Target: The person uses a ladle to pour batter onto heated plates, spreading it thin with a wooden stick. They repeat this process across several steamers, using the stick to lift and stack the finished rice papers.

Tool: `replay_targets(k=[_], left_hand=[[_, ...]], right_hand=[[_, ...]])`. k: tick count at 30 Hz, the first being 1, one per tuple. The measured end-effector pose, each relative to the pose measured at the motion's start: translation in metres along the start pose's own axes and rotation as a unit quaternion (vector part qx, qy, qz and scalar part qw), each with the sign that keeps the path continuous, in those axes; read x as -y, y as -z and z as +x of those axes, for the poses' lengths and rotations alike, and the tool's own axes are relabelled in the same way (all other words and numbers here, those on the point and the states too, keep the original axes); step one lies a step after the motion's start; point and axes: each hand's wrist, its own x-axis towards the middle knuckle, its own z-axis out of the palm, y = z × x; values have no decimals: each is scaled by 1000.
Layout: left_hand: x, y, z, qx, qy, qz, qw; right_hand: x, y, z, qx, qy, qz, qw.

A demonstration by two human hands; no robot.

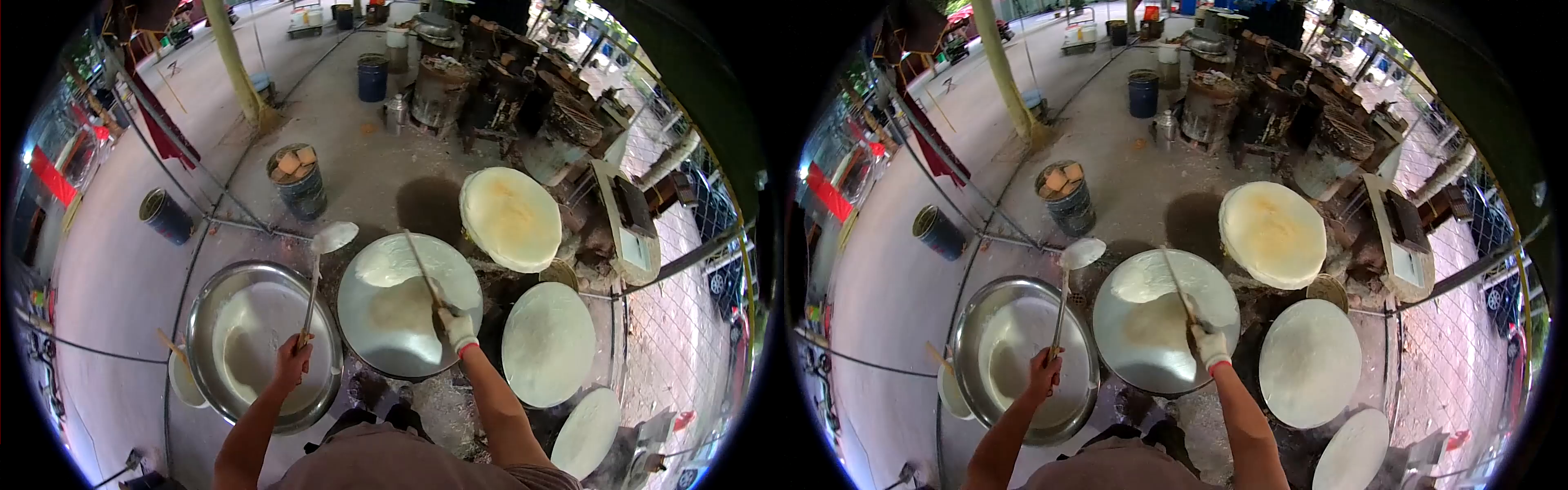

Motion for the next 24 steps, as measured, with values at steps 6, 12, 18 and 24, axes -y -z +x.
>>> replay_targets(k=[6, 12, 18, 24], left_hand=[[8, -20, -28, -48, 99, -164, 980], [35, -31, -59, -111, 100, -57, 987], [49, -54, -80, -143, 85, -50, 985], [46, -74, -94, -184, 98, -5, 978]], right_hand=[[50, -3, -28, 140, -94, -194, 966], [57, 10, 29, 201, -149, -231, 940], [42, 61, -11, 275, -141, -127, 943], [59, 34, 55, 203, -186, -59, 960]])
